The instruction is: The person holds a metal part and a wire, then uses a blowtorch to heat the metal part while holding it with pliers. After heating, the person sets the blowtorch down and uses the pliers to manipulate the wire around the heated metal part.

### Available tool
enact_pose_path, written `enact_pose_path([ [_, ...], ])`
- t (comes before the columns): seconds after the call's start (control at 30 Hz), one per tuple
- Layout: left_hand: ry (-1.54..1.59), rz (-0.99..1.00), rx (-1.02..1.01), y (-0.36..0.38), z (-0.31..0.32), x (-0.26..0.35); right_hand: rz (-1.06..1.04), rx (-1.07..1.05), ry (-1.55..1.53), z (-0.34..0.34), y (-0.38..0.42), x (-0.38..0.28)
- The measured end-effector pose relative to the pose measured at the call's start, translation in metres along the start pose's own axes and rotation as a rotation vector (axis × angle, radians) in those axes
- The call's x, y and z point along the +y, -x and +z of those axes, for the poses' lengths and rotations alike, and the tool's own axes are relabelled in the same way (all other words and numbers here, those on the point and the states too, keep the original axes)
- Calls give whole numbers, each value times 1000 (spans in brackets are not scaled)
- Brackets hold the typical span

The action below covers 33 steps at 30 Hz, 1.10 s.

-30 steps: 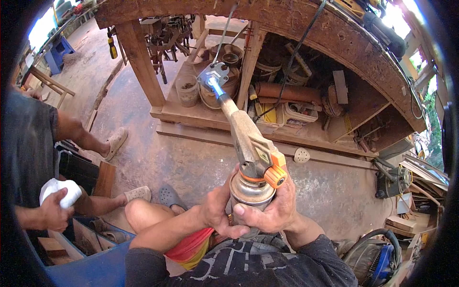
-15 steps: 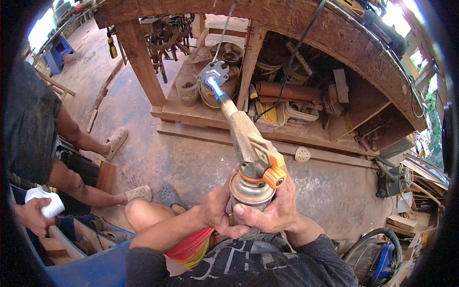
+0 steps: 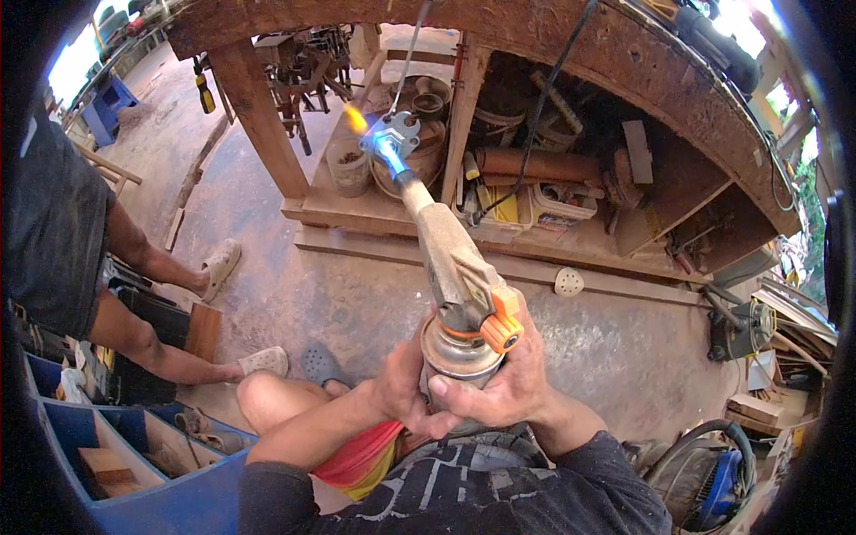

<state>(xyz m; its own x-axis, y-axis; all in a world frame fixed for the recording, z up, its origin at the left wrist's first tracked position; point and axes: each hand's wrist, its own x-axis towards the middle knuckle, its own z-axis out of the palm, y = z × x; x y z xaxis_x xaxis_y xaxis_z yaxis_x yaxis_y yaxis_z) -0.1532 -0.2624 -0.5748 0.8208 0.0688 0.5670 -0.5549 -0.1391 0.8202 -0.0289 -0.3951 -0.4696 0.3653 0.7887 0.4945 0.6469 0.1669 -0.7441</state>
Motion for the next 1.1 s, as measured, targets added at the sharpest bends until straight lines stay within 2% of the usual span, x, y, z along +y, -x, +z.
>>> enact_pose_path([
  [0.1, -5, -69, -3, 10, 2, -8, -11, 25, 2, 3, 2, 3],
  [0.13, 134, -199, 44, 19, 6, -15, 26, 30, -8, 6, 4, 6],
  [0.2, 272, -331, 90, 19, 8, -14, 65, 37, -21, 12, 8, 10],
  [0.3, 211, -246, 41, 7, 4, -10, 34, 113, -99, 19, 11, 15],
  [0.37, 5, 58, 77, -7, 2, -11, 7, 120, -73, 21, 11, 16],
  [0.5, -21, 14, 94, -6, 1, -11, -6, 138, -12, 26, 13, 26],
  [0.6, 32, -84, 98, -3, 3, -11, 32, 127, -180, 33, 17, 33],
  [0.7, 63, -139, 94, -8, 0, -7, -36, 161, -62, 35, 14, 39],
  [0.87, -7, -196, 83, -1, -5, -16, -144, 208, -89, 42, 11, 53],
  [1.1, -123, -237, 101, 1, -9, -14, -150, 230, -108, 48, 10, 63],
])
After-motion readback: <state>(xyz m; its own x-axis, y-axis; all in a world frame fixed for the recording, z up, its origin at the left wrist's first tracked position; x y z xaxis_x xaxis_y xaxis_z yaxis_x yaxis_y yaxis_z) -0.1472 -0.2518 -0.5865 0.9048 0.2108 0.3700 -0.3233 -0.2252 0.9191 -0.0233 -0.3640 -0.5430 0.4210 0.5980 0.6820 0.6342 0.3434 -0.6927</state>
